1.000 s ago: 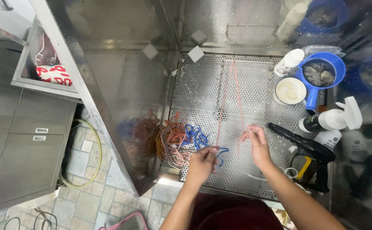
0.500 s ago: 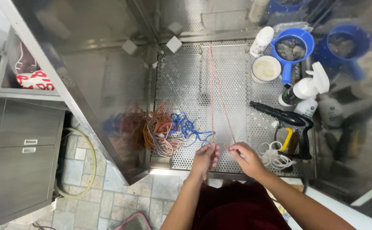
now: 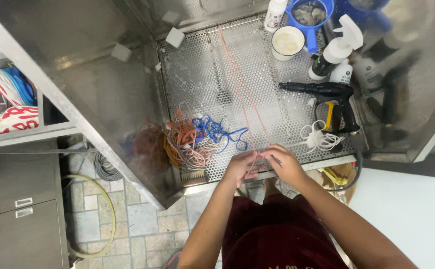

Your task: The person cleans a pile of tangled cords inside a stainless steel sink using a handheld steam cleaner. They pick up individual cords, spray them with steam, and place them back into the sink. The person handles multiple cords of different colors one at a time.

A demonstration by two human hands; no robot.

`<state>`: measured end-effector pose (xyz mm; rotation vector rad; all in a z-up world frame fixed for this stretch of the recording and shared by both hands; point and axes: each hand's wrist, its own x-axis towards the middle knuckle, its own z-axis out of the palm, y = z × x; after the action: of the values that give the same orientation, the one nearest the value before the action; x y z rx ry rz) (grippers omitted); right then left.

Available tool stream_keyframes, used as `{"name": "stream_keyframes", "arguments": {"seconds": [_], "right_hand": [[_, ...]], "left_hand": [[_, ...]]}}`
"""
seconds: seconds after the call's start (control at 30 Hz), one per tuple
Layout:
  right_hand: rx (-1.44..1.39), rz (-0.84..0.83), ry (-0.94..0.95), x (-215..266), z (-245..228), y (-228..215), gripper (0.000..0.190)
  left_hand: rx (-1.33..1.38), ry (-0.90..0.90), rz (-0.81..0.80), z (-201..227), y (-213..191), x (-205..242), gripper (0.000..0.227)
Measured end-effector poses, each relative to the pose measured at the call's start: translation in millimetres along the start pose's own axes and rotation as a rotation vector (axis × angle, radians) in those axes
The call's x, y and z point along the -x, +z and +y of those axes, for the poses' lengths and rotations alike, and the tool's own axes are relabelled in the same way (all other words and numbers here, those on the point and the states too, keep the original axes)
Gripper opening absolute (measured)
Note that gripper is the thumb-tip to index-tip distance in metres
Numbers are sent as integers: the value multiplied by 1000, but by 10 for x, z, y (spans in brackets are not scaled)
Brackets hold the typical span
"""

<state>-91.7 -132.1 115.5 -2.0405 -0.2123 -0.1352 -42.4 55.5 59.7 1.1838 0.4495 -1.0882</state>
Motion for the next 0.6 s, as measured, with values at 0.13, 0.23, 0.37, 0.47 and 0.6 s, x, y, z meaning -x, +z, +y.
{"name": "stream_keyframes", "arguments": {"seconds": [0.13,0.23,0.37,0.47,0.6], "right_hand": [[-101,54,55,-10,-47,235,15],[-114,80,117,-9,-14,372,14],[-252,108,83,36,155,574,16],[-300,267,159,162,376,722,26],[-644,45,653,208,621,870,23]], "left_hand": [[-16,74,10,-81,-47,66,33],[-102,112,53,-191,-109,91,32],[-42,319,68,-490,-246,-73,30],[32,346,86,-587,-285,-125,26],[-42,355,188,-543,-244,63,27]]}}
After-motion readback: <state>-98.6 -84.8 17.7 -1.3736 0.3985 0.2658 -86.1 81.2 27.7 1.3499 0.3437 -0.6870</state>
